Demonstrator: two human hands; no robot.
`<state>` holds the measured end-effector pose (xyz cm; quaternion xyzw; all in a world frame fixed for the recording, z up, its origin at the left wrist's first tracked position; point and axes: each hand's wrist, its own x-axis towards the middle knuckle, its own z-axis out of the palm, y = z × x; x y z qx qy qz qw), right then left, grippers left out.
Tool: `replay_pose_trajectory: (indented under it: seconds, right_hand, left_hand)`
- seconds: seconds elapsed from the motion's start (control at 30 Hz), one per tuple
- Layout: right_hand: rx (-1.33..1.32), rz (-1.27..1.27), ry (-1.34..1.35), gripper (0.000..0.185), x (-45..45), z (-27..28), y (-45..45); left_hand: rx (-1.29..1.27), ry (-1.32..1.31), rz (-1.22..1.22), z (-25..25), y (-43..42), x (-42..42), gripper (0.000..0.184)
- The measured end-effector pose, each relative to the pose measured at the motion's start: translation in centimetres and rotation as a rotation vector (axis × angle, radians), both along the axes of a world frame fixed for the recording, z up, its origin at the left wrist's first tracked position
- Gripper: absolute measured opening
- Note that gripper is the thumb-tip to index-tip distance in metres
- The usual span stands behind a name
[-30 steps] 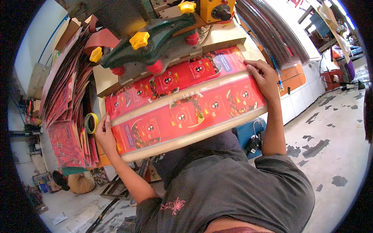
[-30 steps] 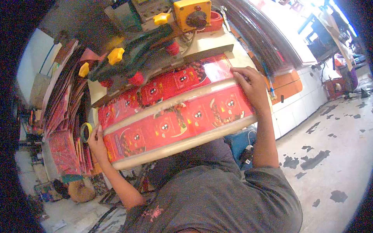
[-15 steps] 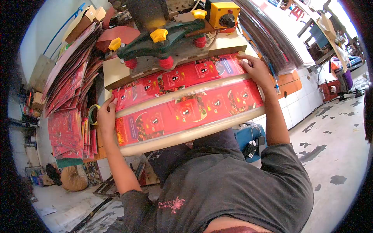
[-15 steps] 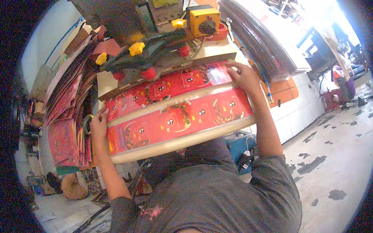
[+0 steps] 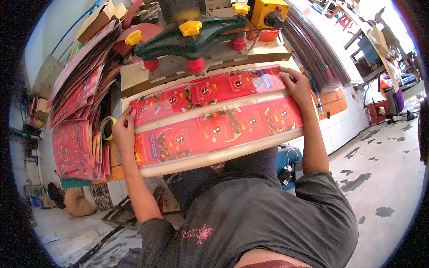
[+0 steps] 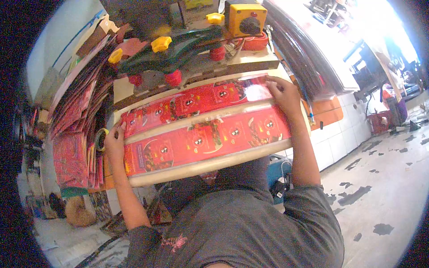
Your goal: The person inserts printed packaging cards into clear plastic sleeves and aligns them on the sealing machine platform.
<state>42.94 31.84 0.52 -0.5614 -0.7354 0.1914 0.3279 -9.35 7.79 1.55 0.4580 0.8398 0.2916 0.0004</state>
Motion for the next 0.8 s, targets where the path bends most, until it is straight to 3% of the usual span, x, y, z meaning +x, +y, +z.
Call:
replay_pose_trajectory:
  seconds: [0.3,0.47,0.67,0.73,0.8]
  right_hand:
    - [-0.139,0.124,0.501,0.036,-1.1,2.8,-2.4]
    - [-0.247,0.203,0.679,0.041,0.3,1.9,-1.7]
    - [-0.380,0.304,0.218,0.037,3.3,3.7,-1.5]
    - [-0.303,0.156,-0.129,0.035,3.7,5.1,-2.3]
    - [-0.178,0.180,-0.141,0.031,2.9,7.0,-3.2]
  left_hand:
    - [0.271,-0.118,-0.069,-1.1,0.6,-1.4,0.038]
    - [0.378,-0.390,-0.021,-0.6,-0.6,-1.7,0.033]
    - [0.451,-0.502,0.055,5.2,-4.5,2.3,0.020]
    - [0.597,-0.519,0.067,5.8,-5.8,3.7,0.018]
    - [0.643,-0.518,0.115,5.8,-6.8,4.9,0.016]
